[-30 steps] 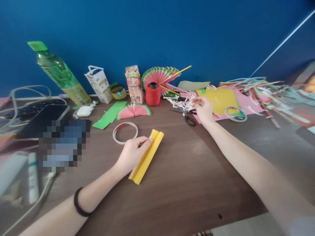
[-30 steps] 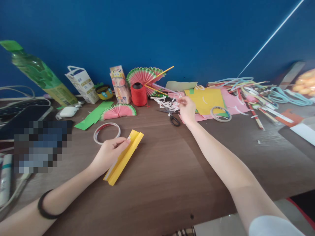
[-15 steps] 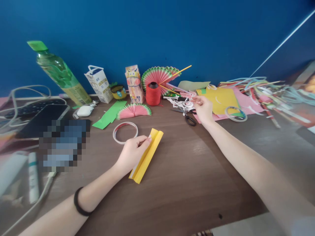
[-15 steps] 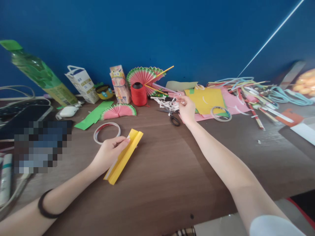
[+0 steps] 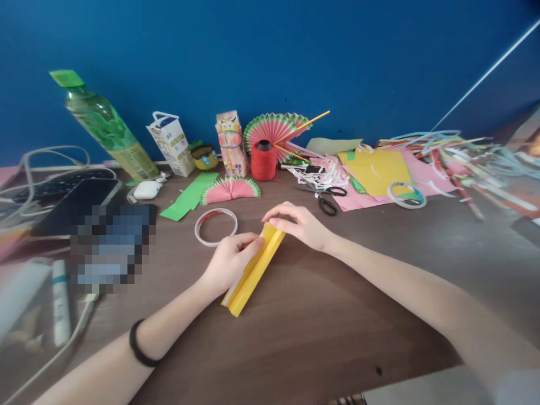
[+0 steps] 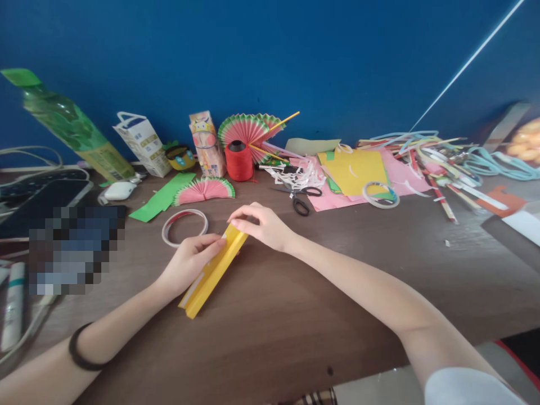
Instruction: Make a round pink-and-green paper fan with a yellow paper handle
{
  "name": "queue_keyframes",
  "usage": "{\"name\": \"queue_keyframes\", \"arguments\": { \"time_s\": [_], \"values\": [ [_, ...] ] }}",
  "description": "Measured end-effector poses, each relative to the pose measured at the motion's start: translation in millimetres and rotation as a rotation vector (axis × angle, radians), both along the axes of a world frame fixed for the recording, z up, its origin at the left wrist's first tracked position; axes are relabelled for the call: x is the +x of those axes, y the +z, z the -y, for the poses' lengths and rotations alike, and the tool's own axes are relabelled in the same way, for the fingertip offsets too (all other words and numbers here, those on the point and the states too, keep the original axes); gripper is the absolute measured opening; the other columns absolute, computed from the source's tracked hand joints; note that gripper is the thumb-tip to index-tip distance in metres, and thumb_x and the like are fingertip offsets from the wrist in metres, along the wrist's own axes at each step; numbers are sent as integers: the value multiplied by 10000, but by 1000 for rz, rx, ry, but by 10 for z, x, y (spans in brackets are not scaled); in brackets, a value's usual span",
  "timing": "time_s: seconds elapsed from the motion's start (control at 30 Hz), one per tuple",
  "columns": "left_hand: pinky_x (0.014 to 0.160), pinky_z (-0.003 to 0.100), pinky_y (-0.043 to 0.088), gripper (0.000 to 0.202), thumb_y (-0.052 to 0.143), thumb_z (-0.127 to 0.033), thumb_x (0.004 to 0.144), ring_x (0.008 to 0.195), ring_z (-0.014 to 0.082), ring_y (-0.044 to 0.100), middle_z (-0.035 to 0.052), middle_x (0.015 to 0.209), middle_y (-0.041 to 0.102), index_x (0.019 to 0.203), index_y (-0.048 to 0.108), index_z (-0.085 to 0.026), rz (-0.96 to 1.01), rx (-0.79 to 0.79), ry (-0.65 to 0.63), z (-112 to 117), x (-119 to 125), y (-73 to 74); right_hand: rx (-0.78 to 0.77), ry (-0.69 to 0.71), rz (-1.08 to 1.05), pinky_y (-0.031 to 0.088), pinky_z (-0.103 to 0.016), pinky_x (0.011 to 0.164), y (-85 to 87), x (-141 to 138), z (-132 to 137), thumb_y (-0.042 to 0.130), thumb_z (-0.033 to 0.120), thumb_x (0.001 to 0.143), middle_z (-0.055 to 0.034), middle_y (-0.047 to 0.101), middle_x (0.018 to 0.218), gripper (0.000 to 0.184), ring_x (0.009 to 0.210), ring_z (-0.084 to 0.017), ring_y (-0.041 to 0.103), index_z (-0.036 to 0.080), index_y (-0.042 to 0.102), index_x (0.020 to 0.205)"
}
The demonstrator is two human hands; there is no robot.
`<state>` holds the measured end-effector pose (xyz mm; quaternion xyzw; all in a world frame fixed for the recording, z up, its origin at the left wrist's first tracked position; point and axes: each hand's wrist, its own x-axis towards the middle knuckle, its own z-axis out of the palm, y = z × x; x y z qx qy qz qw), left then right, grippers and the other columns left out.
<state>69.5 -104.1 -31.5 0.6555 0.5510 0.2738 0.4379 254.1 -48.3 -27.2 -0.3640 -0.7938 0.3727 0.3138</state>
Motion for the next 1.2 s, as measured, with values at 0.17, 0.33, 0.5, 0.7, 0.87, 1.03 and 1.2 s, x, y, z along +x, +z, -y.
{"name": "queue_keyframes", "arguments": {
  "time_s": [0.17, 0.33, 0.5, 0.7, 0.87, 1.03, 1.2],
  "values": [
    [548, 234, 354, 369, 426, -451, 822, 595, 123, 460, -20, 621, 556, 712, 626, -161, -31, 29, -25, -5, 3, -8, -10, 71, 30, 395, -298, 737, 17, -22, 57, 551, 274, 804, -6, 614, 806, 98, 821, -151, 534, 198, 613, 800],
    [562, 231, 364, 369, 427, -453, 826, 628, 133, 492, -15, 646, 588, 707, 632, -170, -88, 68, -23, -6, 19, -8, -28, 63, 54, 397, -279, 679, 22, -35, 79, 569, 258, 765, 1, 571, 782, 65, 730, -131, 507, 197, 589, 762],
    [603, 233, 402, 367, 452, -479, 816, 668, 149, 555, -10, 717, 653, 782, 661, -180, -91, 33, -11, -6, 24, 10, -49, 7, -17, 368, -264, 636, 7, -4, 22, 539, 255, 755, 6, 570, 730, 87, 672, -120, 479, 179, 573, 730],
    [617, 239, 417, 320, 442, -389, 827, 668, 157, 585, -2, 740, 686, 867, 682, -181, -21, -39, -22, 12, 21, 59, -112, -66, -111, 331, -251, 591, -75, 109, -136, 559, 282, 745, 21, 557, 701, 104, 615, -101, 440, 178, 570, 747],
    [617, 231, 406, 330, 434, -368, 824, 671, 147, 577, -9, 766, 701, 828, 717, -198, -8, -18, 0, 12, 4, 47, -243, -25, -236, 369, -257, 611, -136, 134, -208, 595, 335, 738, 15, 567, 735, 162, 644, -112, 492, 183, 567, 786],
    [605, 242, 395, 368, 421, -390, 818, 655, 156, 563, 3, 731, 683, 832, 717, -172, -23, -25, 43, 6, 8, 36, 102, -138, -278, 410, -310, 738, -90, 123, -162, 550, 326, 795, -36, 591, 911, 180, 867, -167, 544, 199, 569, 919],
    [574, 234, 372, 352, 425, -402, 813, 634, 143, 530, -9, 675, 629, 768, 674, -158, -38, 0, 66, 6, 26, 23, 741, -175, 55, 364, -348, 764, -46, 31, 51, 551, 217, 830, -29, 614, 802, 99, 815, -170, 509, 194, 621, 765]
  ]
}}
